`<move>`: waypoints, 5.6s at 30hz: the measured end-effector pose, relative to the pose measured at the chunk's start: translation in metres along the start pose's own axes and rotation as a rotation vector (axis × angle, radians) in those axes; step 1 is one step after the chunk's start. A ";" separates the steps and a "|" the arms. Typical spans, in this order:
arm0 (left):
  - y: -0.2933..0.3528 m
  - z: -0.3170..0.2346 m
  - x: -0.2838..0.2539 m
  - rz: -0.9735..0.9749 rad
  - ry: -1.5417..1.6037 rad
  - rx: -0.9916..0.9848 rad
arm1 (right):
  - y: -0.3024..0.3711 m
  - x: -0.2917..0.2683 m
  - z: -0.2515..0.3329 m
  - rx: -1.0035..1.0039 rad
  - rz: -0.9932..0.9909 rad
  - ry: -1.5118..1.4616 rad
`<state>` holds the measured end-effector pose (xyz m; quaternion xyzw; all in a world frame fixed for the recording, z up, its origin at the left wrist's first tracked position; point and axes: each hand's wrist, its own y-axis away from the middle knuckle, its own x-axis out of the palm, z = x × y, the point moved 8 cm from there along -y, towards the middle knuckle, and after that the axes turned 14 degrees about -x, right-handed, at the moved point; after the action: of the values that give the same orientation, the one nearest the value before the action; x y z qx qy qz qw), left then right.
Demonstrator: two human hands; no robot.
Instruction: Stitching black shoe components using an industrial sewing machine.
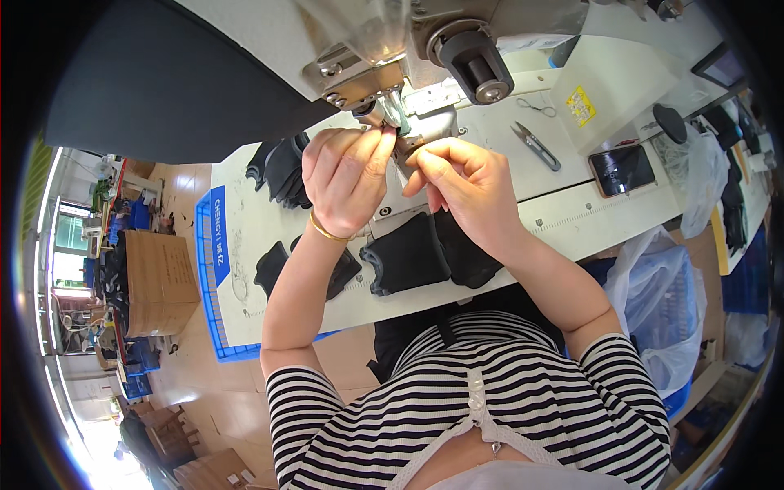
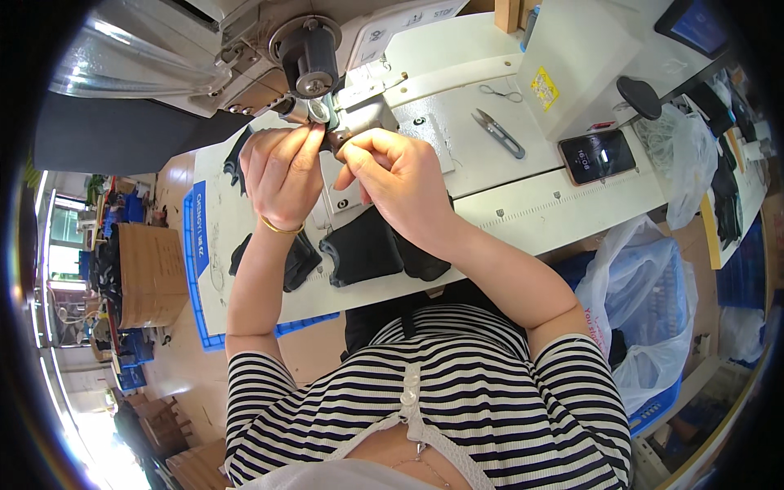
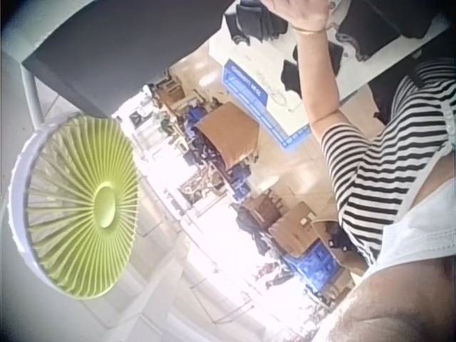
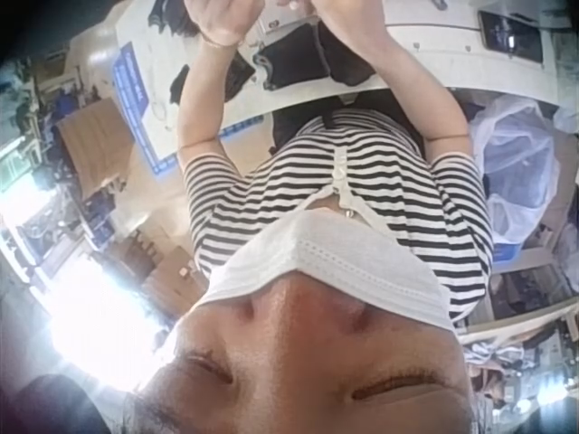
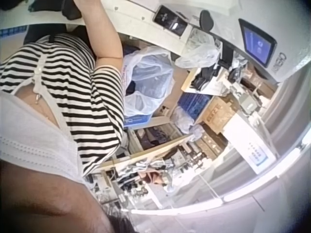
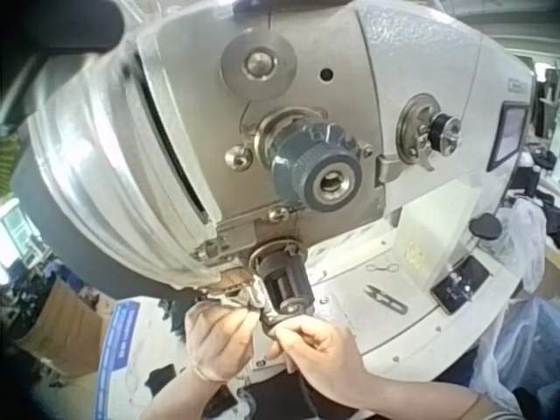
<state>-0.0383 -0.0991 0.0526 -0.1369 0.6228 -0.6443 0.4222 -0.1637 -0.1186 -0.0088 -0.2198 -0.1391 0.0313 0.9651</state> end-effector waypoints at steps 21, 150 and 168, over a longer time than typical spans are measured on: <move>0.000 0.011 0.009 -0.047 -0.017 -0.105 | 0.011 0.013 -0.012 0.047 0.082 -0.009; 0.058 -0.008 0.003 0.652 1.041 -1.445 | 0.059 -0.011 0.028 -0.181 0.130 0.346; 0.042 -0.011 -0.005 0.501 0.910 -1.255 | 0.058 -0.011 0.023 -0.143 0.049 0.327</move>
<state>-0.0274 -0.0825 0.0139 0.0705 0.9906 -0.0543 0.1039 -0.1810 -0.0584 -0.0169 -0.2935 0.0233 0.0088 0.9556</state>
